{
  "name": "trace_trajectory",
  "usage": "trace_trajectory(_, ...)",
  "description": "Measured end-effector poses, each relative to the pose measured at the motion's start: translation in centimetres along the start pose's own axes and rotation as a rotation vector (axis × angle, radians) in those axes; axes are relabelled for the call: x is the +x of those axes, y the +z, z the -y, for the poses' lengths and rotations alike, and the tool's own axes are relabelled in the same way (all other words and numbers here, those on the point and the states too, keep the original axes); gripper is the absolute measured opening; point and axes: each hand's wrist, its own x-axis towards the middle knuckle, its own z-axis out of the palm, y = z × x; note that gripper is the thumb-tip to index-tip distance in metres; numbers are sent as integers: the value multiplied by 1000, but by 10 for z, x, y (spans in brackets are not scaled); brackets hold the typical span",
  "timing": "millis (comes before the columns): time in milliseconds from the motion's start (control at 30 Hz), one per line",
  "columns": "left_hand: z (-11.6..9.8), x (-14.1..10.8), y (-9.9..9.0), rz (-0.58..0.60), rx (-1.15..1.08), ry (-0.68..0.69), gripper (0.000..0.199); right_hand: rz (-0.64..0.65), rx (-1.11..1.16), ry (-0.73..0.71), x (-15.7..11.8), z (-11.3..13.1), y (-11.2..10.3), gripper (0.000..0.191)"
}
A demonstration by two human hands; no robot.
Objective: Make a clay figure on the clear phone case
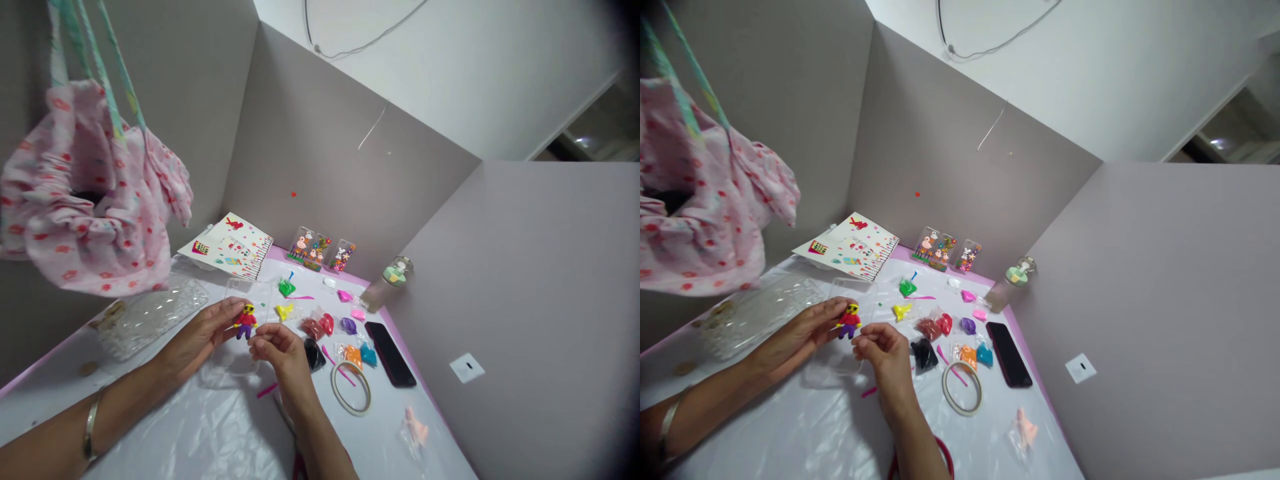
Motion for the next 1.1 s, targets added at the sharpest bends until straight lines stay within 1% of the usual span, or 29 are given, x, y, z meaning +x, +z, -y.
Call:
trace_trajectory(133, 3, 3, -4, 4, -11, 9, 36, -24, 16, -10, 4, -9, -4, 36)
trace_trajectory(233, 6, 5, -7, 39, -11, 8, 34, -64, 18, -29, 8, -14, -8, 36)
trace_trajectory(333, 8, 5, -6, 100, 2, 4, 29, -115, -5, -75, 10, -14, -10, 36)
trace_trajectory(433, 8, 3, -4, 143, 7, 9, 31, -180, -45, -157, 8, -8, -11, 37)
trace_trajectory(500, 8, 2, -2, 160, 7, 14, 34, -255, -172, -304, 5, -2, -11, 32)
trace_trajectory(567, 8, 1, -1, 174, 9, 14, 35, -323, -395, -526, 1, 2, -11, 21)
trace_trajectory(633, 8, 0, 0, 188, 13, 12, 36, -348, -592, -712, -2, 5, -13, 10)
trace_trajectory(667, 8, 0, 1, 195, 16, 10, 36, -340, -637, -752, -3, 5, -13, 8)
trace_trajectory(733, 9, -1, 2, 207, 22, 4, 36, -313, -653, -757, -3, 5, -13, 7)
trace_trajectory(867, 10, -3, 3, 229, 40, -14, 37, -280, -598, -707, -1, 2, -12, 3)
trace_trajectory(1100, 10, -3, 2, 244, 64, -29, 36, -284, -530, -674, -1, 4, -8, 5)
